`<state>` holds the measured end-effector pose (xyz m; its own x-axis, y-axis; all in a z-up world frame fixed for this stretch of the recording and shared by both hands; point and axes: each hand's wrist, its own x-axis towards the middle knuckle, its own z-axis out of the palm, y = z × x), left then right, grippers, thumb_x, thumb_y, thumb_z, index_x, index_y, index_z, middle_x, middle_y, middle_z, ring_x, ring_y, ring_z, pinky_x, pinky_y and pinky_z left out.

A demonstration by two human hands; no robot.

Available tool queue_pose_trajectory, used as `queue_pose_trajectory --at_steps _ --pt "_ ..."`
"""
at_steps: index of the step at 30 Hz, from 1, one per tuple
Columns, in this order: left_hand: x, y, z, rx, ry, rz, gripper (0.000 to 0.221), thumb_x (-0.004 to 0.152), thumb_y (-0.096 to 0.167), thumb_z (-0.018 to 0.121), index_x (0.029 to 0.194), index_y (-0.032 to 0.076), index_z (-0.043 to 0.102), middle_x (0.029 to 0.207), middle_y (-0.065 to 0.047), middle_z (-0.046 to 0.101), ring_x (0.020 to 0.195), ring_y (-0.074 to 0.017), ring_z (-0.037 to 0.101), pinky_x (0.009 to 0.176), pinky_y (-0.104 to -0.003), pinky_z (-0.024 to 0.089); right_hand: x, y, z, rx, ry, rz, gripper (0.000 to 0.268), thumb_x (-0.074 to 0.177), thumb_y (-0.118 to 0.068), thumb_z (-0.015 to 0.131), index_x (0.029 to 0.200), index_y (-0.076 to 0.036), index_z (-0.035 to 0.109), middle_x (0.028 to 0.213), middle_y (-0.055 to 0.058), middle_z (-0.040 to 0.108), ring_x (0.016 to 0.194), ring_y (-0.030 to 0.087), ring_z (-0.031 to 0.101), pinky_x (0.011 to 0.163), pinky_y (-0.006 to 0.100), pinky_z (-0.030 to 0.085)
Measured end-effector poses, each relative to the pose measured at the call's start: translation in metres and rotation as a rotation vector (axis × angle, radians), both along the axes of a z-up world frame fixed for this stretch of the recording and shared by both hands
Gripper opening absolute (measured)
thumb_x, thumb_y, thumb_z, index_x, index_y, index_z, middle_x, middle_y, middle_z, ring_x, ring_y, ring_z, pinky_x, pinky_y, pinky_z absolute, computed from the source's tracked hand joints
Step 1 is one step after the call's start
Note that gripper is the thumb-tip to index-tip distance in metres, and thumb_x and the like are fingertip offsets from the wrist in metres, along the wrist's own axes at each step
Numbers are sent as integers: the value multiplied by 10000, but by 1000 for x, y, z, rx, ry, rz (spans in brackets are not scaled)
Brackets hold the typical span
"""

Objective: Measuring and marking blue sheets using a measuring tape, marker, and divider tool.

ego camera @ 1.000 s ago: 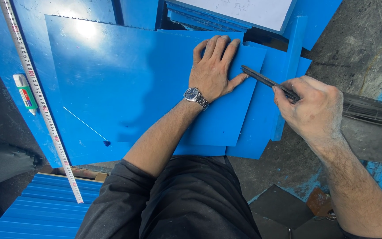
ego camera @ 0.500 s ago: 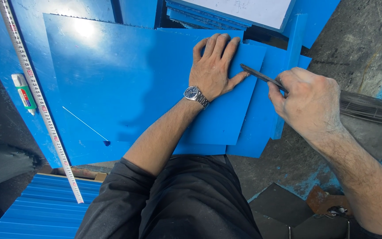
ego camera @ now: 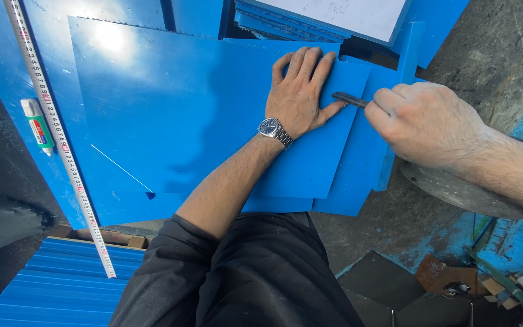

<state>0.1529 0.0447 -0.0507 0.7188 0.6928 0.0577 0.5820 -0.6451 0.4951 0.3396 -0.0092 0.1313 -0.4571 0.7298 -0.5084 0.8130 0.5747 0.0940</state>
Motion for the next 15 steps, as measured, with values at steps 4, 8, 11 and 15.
queue_pose_trajectory --at_steps 4,8,11,15 --pt "-2 2 5 -2 -3 -7 852 921 801 585 1443 139 464 1388 -128 524 1353 -307 475 1154 -532 264 16 3 -12 13 73 321 154 1043 -145 645 893 -114 628 807 41 573 588 111 507 546 253 434" --pt "-2 1 4 -26 -11 -2 831 923 773 593 1445 141 461 1393 -125 525 1359 -310 466 1165 -529 256 7 11 -11 -43 37 392 199 1041 -123 651 844 -110 625 774 51 558 565 112 496 526 260 422" --pt "-2 1 2 -33 -3 3 872 886 745 720 1463 153 443 1429 -121 519 1385 -311 465 1177 -532 273 -4 17 -9 -67 -9 381 165 1037 -132 648 874 -113 635 781 46 574 575 109 532 541 261 456" --pt "-1 0 1 -31 -8 -2 841 921 760 650 1462 148 449 1427 -125 518 1386 -303 462 1181 -526 277 -8 21 -9 -84 -60 293 136 1039 -156 643 907 -131 623 813 30 590 581 84 529 538 233 461"
